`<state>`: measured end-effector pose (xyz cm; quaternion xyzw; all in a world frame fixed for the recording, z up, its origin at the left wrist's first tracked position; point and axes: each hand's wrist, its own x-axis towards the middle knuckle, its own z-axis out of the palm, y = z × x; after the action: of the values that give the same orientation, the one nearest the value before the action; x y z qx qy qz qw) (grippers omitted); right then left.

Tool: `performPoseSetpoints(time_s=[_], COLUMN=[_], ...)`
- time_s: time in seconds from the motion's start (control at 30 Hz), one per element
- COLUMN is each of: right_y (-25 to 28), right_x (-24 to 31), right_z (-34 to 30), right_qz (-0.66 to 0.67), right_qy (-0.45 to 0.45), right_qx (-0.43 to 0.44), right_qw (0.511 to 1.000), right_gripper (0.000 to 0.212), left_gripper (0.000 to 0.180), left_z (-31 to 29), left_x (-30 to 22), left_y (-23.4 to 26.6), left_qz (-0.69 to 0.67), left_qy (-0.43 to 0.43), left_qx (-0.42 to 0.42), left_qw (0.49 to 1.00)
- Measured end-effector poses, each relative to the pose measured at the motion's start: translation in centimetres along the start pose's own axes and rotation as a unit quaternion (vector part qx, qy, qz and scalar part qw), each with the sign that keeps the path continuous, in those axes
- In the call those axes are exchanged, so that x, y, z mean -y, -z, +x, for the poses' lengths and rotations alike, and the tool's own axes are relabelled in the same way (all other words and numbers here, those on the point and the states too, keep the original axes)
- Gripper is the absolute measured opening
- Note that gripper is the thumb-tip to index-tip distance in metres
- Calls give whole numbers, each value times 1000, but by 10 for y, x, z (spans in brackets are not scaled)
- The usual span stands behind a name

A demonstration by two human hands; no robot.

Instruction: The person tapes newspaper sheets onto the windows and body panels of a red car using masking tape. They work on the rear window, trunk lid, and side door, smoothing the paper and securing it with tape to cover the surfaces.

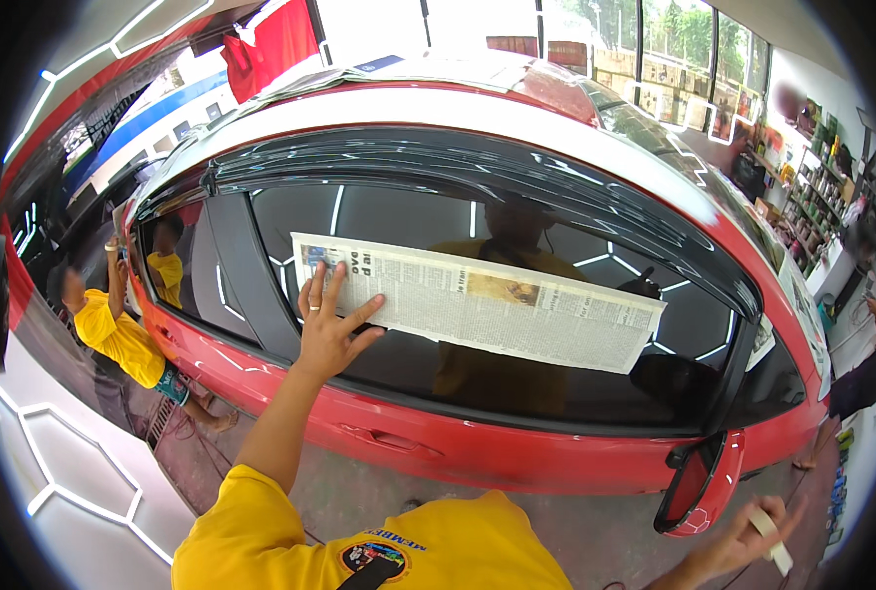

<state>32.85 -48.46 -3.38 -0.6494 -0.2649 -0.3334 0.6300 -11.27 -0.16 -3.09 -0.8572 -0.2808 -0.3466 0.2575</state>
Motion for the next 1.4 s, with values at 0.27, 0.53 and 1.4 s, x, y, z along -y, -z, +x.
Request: performPoseSetpoints(time_s=[0.27, 0.53, 1.4], right_y=[-185, -259, -302], right_x=[119, 179, 113], right_z=[-73, -30, -81], right_qz=[7, -142, -130], right_qy=[251, 459, 304], right_qx=[333, 223, 163], right_qw=[909, 848, 929], right_gripper=[77, 29, 67], left_gripper=[38, 27, 81], left_z=[27, 85, 104], left_x=[3, -14, -142], left_y=[0, 90, -35], left_qz=[-64, -31, -104], left_qy=[-55, -23, -69], left_qx=[-138, -235, -87], left_qw=[987, 971, 988])
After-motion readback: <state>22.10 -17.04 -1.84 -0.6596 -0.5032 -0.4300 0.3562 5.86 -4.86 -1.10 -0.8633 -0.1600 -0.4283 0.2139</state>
